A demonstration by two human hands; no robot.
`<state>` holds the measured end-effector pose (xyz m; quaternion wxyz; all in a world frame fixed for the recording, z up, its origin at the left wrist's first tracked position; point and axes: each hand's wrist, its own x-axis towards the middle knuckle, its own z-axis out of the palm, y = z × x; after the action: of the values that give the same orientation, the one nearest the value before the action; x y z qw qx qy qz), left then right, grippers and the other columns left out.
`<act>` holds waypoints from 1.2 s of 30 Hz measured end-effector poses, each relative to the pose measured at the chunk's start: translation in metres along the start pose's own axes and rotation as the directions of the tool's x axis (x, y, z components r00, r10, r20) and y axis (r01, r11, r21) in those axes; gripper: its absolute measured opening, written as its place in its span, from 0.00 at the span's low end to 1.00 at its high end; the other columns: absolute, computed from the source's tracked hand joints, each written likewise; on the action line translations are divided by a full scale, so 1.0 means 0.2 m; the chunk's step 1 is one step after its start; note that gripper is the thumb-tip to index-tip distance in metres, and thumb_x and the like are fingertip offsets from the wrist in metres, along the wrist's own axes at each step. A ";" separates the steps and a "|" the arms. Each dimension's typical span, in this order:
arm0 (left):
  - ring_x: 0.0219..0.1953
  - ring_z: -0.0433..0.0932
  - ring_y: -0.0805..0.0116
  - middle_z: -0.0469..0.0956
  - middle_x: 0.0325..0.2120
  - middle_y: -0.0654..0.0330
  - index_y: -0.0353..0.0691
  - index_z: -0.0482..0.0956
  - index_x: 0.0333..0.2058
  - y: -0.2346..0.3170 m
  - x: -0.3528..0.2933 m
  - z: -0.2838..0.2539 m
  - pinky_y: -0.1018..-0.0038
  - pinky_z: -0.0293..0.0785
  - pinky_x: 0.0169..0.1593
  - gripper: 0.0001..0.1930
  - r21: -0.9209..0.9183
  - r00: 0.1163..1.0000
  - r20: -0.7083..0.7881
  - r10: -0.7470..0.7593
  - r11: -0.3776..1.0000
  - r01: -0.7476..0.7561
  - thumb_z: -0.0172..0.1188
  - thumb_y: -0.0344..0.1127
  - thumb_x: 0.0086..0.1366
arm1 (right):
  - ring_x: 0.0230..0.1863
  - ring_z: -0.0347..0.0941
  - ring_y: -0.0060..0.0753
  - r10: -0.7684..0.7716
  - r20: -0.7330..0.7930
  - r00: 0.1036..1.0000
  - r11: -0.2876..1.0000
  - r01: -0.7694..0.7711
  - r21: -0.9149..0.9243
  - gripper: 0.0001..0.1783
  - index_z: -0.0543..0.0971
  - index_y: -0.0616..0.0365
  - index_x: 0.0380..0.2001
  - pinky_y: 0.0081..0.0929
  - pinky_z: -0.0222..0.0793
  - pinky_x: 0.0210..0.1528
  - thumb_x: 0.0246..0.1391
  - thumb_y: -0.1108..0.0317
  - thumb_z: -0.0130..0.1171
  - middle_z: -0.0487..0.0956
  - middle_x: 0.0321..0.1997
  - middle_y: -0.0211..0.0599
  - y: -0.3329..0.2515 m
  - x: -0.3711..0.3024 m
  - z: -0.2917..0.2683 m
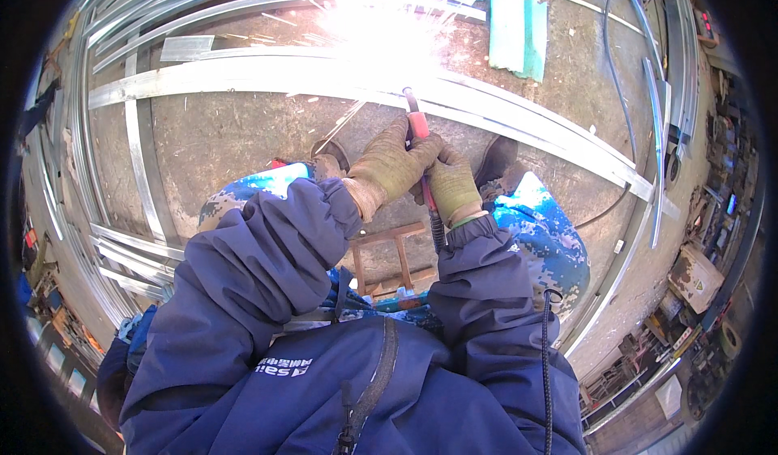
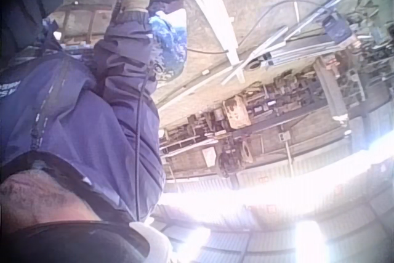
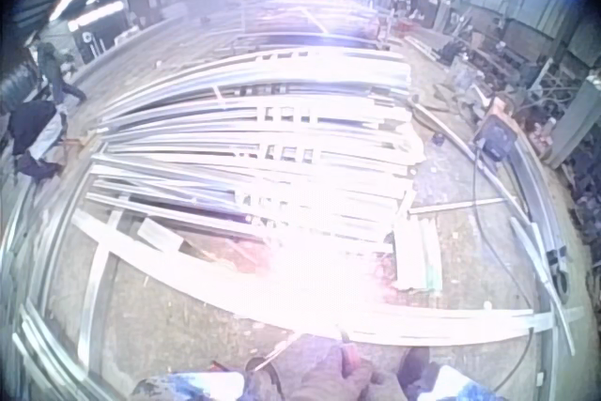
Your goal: The person welds metal frame components on the floor of a workshop. They position metal bars, use a welding torch to join them, and then move to a gas cylinder to adjust the valve.
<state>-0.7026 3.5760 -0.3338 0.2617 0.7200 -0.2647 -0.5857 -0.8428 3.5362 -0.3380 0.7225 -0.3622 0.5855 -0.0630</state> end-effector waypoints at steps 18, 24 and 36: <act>0.46 0.84 0.53 0.83 0.44 0.48 0.36 0.74 0.53 0.04 -0.05 0.00 0.63 0.80 0.50 0.29 -0.027 1.000 0.016 0.012 1.000 -0.011 0.63 0.57 0.67 | 0.18 0.76 0.29 -0.013 -0.017 1.000 1.000 0.013 -0.004 0.13 0.81 0.58 0.45 0.28 0.70 0.16 0.70 0.59 0.59 0.81 0.26 0.35 0.00 -0.01 -0.02; 0.47 0.84 0.51 0.83 0.44 0.47 0.36 0.74 0.54 0.02 -0.03 0.02 0.61 0.79 0.52 0.31 -0.002 1.000 -0.008 -0.024 1.000 0.024 0.64 0.58 0.65 | 0.18 0.77 0.29 0.002 0.006 1.000 0.999 -0.002 -0.044 0.14 0.80 0.61 0.46 0.28 0.71 0.17 0.70 0.60 0.59 0.82 0.28 0.36 0.00 -0.01 -0.02; 0.46 0.84 0.49 0.83 0.43 0.45 0.35 0.74 0.53 0.02 -0.03 0.00 0.60 0.79 0.52 0.31 0.017 1.000 -0.003 0.004 1.000 -0.004 0.64 0.58 0.65 | 0.19 0.77 0.29 0.001 -0.016 1.000 0.998 -0.002 -0.064 0.15 0.80 0.60 0.46 0.28 0.71 0.18 0.70 0.58 0.59 0.82 0.28 0.36 0.01 0.00 -0.02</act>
<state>-0.7043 3.5772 -0.3265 0.2570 0.7226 -0.2710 -0.5817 -0.8477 3.5359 -0.3393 0.7059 -0.3843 0.5932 -0.0465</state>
